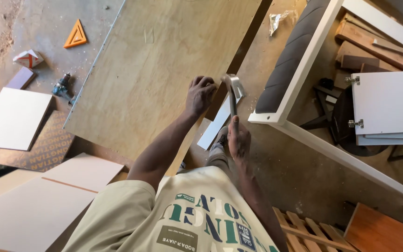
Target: Hammering nails into a wooden board
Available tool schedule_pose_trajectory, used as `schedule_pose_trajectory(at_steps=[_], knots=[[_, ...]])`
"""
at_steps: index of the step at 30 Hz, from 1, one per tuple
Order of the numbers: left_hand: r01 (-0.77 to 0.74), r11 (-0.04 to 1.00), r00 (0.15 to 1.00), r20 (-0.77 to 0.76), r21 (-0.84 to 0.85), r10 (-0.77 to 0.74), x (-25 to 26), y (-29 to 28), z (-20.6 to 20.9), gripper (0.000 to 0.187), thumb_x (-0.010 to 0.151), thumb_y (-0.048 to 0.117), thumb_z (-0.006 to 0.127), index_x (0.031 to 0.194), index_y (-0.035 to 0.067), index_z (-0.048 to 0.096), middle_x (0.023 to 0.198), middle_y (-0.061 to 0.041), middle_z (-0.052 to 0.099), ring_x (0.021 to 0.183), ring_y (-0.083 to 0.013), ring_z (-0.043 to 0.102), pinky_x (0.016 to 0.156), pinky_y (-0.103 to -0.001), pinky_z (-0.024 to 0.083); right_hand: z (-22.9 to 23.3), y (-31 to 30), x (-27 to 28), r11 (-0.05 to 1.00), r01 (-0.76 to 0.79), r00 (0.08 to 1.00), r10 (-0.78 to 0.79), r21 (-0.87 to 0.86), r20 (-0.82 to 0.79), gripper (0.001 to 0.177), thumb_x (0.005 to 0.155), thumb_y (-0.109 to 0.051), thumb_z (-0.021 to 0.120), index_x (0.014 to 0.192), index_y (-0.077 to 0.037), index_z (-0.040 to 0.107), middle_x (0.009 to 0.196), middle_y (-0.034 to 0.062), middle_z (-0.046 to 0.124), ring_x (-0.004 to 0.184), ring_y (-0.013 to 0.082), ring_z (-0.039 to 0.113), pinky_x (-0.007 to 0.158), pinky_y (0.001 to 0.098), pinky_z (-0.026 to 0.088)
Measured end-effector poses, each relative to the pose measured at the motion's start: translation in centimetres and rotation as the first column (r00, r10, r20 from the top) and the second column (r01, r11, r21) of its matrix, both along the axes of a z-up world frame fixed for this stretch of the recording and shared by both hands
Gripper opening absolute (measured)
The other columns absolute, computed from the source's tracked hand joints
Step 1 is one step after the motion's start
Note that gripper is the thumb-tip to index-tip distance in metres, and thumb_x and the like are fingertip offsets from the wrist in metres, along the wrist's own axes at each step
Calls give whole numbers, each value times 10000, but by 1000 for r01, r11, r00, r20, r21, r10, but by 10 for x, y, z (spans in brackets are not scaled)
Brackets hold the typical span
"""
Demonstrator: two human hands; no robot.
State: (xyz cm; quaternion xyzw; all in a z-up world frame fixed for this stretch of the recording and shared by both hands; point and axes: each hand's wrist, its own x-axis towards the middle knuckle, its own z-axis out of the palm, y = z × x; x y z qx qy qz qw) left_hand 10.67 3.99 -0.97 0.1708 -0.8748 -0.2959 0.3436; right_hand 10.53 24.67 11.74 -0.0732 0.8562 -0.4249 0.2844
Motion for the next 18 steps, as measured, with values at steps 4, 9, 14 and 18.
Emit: schedule_pose_trajectory(at_steps=[4, 9, 14, 18], knots=[[-14, 1000, 1000, -22, 8, 14, -3, -4, 5, 79, 907, 243, 729, 861, 178, 723, 1007, -30, 643, 1064, -301, 593, 920, -441, 483, -3, -2, -6, 996, -58, 995, 63, 62, -72, 829, 1056, -761, 297, 753, -67, 635, 674, 290, 602, 731, 427, 654, 768, 493, 493], [-15, 997, 1000, -1, 72, 15, 3, 4, 5, 71, 882, 221, 740, 837, 167, 735, 1016, -17, 660, 1083, -289, 601, 901, -431, 491, 11, -3, -5, 980, -63, 998, 57, 191, 32, 986, 937, -899, 250, 986, -54, 754, 851, 217, 733, 981, 451, 693, 954, 566, 489], [-13, 983, 998, -62, 183, 25, 5, 1, 8, 298, 766, -3, 669, 1012, 144, 748, 1012, -44, 697, 1047, -321, 642, 918, -443, 520, -22, 1, -5, 995, -23, 994, 12, -98, -106, 811, 1000, -815, 256, 543, -185, 484, 449, 21, 467, 469, 159, 538, 569, 270, 465], [3, 976, 990, -140, 216, 28, -1, -3, 5, 400, 724, -59, 637, 1059, 133, 741, 1002, -58, 713, 1013, -328, 653, 927, -428, 529, -1, -11, -15, 961, -111, 993, 96, 252, 71, 895, 934, -842, 366, 974, -40, 763, 953, 254, 736, 1056, 447, 677, 962, 539, 487]])
